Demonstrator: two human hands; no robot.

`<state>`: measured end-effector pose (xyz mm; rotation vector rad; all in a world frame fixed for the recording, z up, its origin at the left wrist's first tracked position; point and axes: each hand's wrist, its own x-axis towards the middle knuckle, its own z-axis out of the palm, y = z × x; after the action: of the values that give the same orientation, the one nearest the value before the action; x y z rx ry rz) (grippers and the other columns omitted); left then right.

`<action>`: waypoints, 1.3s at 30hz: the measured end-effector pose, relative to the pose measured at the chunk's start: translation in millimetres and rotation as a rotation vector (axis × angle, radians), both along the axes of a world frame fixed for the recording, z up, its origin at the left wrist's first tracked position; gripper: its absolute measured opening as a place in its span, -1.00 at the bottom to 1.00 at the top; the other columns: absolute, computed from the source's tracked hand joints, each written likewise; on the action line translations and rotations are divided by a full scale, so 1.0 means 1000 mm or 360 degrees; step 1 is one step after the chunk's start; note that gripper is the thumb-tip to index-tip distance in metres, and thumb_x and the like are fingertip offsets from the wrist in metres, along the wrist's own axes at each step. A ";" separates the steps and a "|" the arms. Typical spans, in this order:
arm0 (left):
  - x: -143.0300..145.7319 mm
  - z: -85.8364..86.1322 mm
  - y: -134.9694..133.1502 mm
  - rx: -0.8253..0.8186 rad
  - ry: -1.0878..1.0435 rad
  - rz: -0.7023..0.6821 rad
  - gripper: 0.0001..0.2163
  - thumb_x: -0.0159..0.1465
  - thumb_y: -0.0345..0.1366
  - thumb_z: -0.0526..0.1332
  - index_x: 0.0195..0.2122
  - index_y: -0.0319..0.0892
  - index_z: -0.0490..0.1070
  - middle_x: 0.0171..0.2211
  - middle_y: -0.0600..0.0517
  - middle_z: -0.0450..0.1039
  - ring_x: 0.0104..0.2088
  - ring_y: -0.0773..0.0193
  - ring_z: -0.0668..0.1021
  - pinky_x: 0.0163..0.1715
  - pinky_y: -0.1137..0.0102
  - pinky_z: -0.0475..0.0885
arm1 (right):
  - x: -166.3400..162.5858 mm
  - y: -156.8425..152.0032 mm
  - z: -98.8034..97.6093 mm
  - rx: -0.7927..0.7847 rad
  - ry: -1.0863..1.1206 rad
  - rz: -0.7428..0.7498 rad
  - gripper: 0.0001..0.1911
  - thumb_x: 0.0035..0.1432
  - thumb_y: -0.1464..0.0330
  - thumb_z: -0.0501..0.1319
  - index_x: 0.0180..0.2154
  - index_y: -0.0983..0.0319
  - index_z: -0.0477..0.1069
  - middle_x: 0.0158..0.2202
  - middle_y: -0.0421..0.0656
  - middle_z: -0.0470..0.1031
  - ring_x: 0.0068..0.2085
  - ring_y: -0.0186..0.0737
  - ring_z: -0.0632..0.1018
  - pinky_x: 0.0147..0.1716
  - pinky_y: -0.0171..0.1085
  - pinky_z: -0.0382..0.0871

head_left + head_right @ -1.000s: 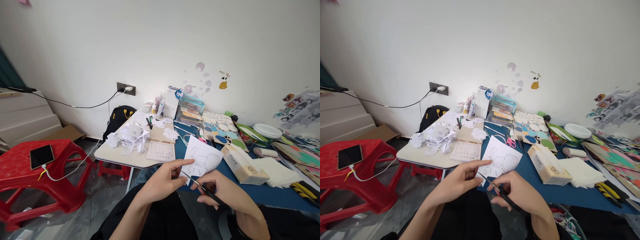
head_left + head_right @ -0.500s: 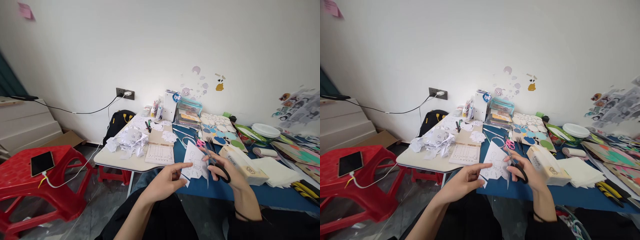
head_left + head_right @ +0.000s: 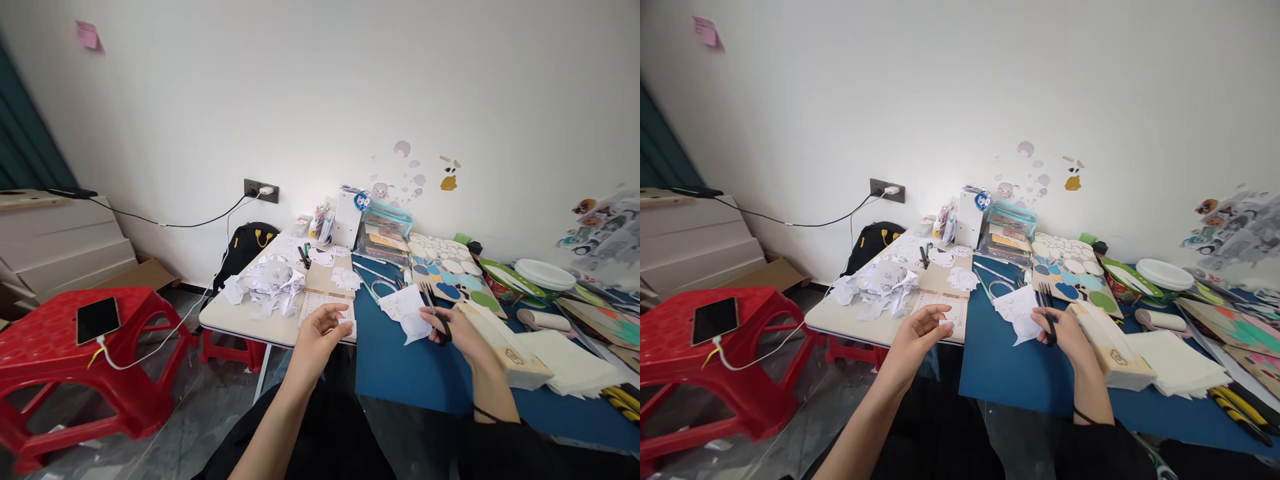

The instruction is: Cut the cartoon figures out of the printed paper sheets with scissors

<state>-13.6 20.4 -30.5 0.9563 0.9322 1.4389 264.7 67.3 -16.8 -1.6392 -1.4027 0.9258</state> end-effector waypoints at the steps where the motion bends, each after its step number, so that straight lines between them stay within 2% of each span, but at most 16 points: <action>1: 0.000 0.000 0.000 -0.0020 -0.0031 0.0004 -0.73 -0.03 -0.24 0.40 -0.31 -0.21 0.51 -0.49 0.11 0.34 -0.42 0.32 0.48 -0.27 0.39 0.41 | -0.004 0.000 -0.001 0.0043 -0.0045 -0.0082 -0.51 -0.13 0.14 0.40 -0.24 0.36 0.47 -0.70 -0.19 0.40 -0.65 -0.17 0.43 -0.60 -0.22 0.29; 3: -0.001 -0.001 0.000 -0.0062 -0.0081 -0.0005 -0.76 -0.05 -0.23 0.42 -0.38 -0.23 0.52 -0.51 0.08 0.40 -0.43 0.32 0.47 -0.29 0.41 0.41 | -0.020 -0.007 -0.001 0.0171 -0.0105 -0.0229 -0.56 -0.09 0.12 0.37 -0.23 0.27 0.44 -0.63 -0.18 0.44 -0.63 -0.15 0.46 -0.59 -0.20 0.32; 5: -0.001 -0.003 0.001 -0.0088 -0.0129 -0.0027 -0.78 -0.05 -0.22 0.42 -0.42 -0.23 0.52 -0.50 0.06 0.44 -0.43 0.33 0.47 -0.30 0.43 0.40 | -0.049 -0.018 -0.002 0.0269 -0.0079 -0.0222 -0.57 -0.05 0.08 0.34 -0.20 0.20 0.42 -0.61 -0.21 0.43 -0.57 -0.13 0.51 -0.53 -0.20 0.38; 6: -0.001 -0.004 0.001 -0.0092 -0.0152 -0.0032 -0.77 -0.05 -0.22 0.42 -0.42 -0.23 0.52 -0.49 0.06 0.45 -0.43 0.34 0.47 -0.30 0.44 0.40 | -0.066 -0.025 -0.002 0.0268 -0.0022 -0.0118 -0.57 -0.04 0.05 0.32 -0.21 0.19 0.43 -0.67 -0.25 0.40 -0.60 -0.15 0.49 -0.56 -0.22 0.37; 7: -0.001 -0.005 0.001 -0.0093 -0.0174 -0.0036 -0.77 -0.05 -0.21 0.42 -0.42 -0.22 0.51 -0.49 0.06 0.46 -0.43 0.35 0.47 -0.30 0.45 0.40 | -0.085 -0.031 -0.002 0.0263 0.0125 0.0115 -0.59 -0.02 0.05 0.31 -0.23 0.20 0.44 -0.71 -0.27 0.36 -0.64 -0.19 0.46 -0.59 -0.24 0.36; 9: -0.002 -0.006 0.002 -0.0091 -0.0215 -0.0038 -0.75 -0.05 -0.19 0.42 -0.43 -0.22 0.50 -0.47 0.05 0.48 -0.43 0.35 0.48 -0.31 0.45 0.40 | -0.121 -0.040 -0.002 0.0285 0.0413 0.0397 -0.59 -0.06 0.09 0.36 -0.25 0.22 0.43 -0.68 -0.30 0.34 -0.66 -0.25 0.44 -0.61 -0.28 0.36; 13: -0.008 -0.005 0.001 -0.0078 -0.0247 -0.0008 -0.75 -0.06 -0.19 0.43 -0.47 -0.24 0.46 -0.47 0.05 0.49 -0.44 0.35 0.49 -0.34 0.46 0.41 | -0.163 -0.039 0.000 0.0402 0.0702 0.0421 -0.63 -0.05 0.16 0.38 -0.26 0.24 0.42 -0.42 -0.24 0.39 -0.66 -0.39 0.43 -0.63 -0.34 0.34; 20: -0.039 0.001 -0.004 -0.0125 -0.0199 0.0062 -0.76 -0.06 -0.24 0.44 -0.43 -0.28 0.50 -0.54 0.06 0.47 -0.51 0.39 0.48 -0.41 0.49 0.41 | -0.182 -0.019 0.010 0.0348 0.0675 0.0661 -0.73 0.02 0.27 0.35 -0.24 0.23 0.40 -0.38 -0.27 0.35 -0.63 -0.43 0.42 -0.59 -0.36 0.34; 24: -0.060 -0.001 -0.002 -0.0176 -0.0207 0.0133 -0.76 -0.03 -0.22 0.42 -0.47 -0.30 0.49 -0.62 0.07 0.42 -0.56 0.42 0.44 -0.49 0.52 0.39 | -0.190 -0.012 0.005 0.0390 0.0622 0.0716 -0.74 0.04 0.25 0.33 -0.26 0.24 0.42 -0.43 -0.26 0.34 -0.62 -0.41 0.40 -0.58 -0.35 0.32; 28: -0.078 -0.002 0.001 -0.0180 -0.0232 0.0220 -0.78 -0.01 -0.22 0.41 -0.48 -0.27 0.47 -0.61 0.10 0.38 -0.56 0.43 0.43 -0.56 0.56 0.36 | -0.194 -0.009 -0.005 0.0259 0.0516 0.1040 -0.78 0.07 0.26 0.29 -0.28 0.27 0.45 -0.48 -0.25 0.34 -0.60 -0.38 0.41 -0.55 -0.34 0.31; 32: -0.087 -0.001 0.003 -0.0183 -0.0233 0.0200 -0.81 0.02 -0.25 0.38 -0.49 -0.26 0.45 -0.58 0.06 0.43 -0.54 0.41 0.46 -0.59 0.58 0.34 | -0.203 -0.009 -0.008 0.0117 0.0377 0.1316 -0.83 0.09 0.31 0.27 -0.28 0.27 0.45 -0.50 -0.25 0.33 -0.59 -0.36 0.40 -0.55 -0.35 0.32; 39: -0.090 -0.002 0.002 -0.0165 -0.0194 0.0157 -0.84 0.05 -0.29 0.35 -0.51 -0.26 0.43 -0.60 0.05 0.46 -0.55 0.40 0.49 -0.59 0.58 0.35 | -0.211 -0.008 -0.006 0.0024 0.0345 0.1357 -0.92 0.06 0.41 0.25 -0.33 0.26 0.43 -0.48 -0.25 0.35 -0.59 -0.37 0.40 -0.56 -0.36 0.32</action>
<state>-104.1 22.4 -32.9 0.7467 0.9647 1.4993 53.6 59.6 -22.7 -0.8499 -1.9653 1.4941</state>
